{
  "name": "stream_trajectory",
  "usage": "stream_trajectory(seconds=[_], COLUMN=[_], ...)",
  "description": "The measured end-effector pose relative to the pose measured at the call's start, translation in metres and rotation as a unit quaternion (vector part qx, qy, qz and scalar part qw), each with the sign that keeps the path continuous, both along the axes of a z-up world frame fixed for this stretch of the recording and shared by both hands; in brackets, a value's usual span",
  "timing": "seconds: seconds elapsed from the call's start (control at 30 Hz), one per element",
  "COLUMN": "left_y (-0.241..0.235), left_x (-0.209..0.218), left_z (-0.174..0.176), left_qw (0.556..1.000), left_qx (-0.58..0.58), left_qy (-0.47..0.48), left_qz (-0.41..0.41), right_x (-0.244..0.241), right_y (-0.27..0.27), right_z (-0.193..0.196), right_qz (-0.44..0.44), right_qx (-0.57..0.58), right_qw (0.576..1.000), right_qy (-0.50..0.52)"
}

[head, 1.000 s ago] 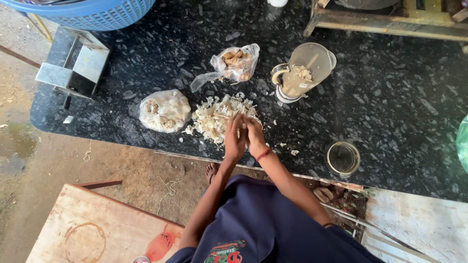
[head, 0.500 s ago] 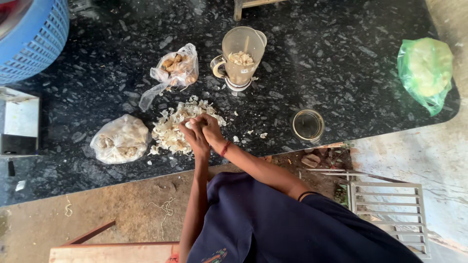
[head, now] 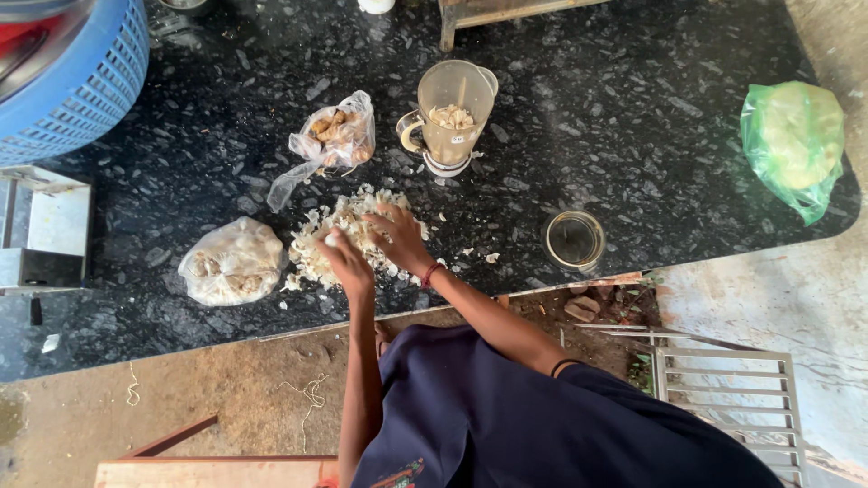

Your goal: The person is peeling and breaking apart white fibrous food items by hand on a countertop. They repeatedly pick up pieces, separate them, and place them into a blender jar. The person also handles plastic bags containing similar items.

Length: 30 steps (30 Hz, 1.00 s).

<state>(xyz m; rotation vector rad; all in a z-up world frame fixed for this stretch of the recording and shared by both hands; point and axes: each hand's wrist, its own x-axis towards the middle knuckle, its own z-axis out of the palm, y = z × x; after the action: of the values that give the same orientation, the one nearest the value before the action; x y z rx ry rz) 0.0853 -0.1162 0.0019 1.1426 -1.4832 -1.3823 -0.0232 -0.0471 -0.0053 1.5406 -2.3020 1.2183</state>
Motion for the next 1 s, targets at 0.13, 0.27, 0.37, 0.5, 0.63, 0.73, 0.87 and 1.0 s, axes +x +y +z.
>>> stream_trajectory(seconds=[0.13,0.27,0.37,0.5,0.63,0.73,0.87,1.0], left_y=[0.011,0.027,0.032,0.029,0.032,0.034,0.039,0.046], left_x=[-0.009,-0.007,-0.008,-0.004,-0.001,-0.011,-0.021,-0.024], left_z=[0.003,0.027,0.046,0.048,0.025,0.015,0.024,0.049], left_qw=[0.976,0.865,0.934,0.926,0.921,0.919,0.909,0.897], left_qx=[-0.149,-0.442,-0.154,-0.224,-0.321,-0.342,-0.338,-0.374], left_qy=[0.050,-0.197,-0.242,-0.229,-0.135,-0.120,-0.198,-0.168], left_qz=[-0.148,-0.132,-0.212,-0.199,-0.174,-0.154,-0.146,-0.167], right_x=[-0.010,-0.001,0.002,0.006,0.016,0.012,-0.002,-0.015], right_y=[0.004,0.011,0.020,0.023,0.022,0.020,0.022,0.020], right_z=[0.017,0.036,0.046,0.047,0.034,0.027,0.024,0.020], right_qz=[0.109,0.132,0.110,0.150,0.075,-0.029,-0.019,-0.048], right_qx=[0.086,0.092,0.105,0.013,-0.073,-0.033,-0.098,-0.085], right_qw=[0.864,0.883,0.888,0.882,0.822,0.731,0.727,0.665], right_qy=[-0.484,-0.441,-0.435,-0.446,-0.560,-0.681,-0.679,-0.740])
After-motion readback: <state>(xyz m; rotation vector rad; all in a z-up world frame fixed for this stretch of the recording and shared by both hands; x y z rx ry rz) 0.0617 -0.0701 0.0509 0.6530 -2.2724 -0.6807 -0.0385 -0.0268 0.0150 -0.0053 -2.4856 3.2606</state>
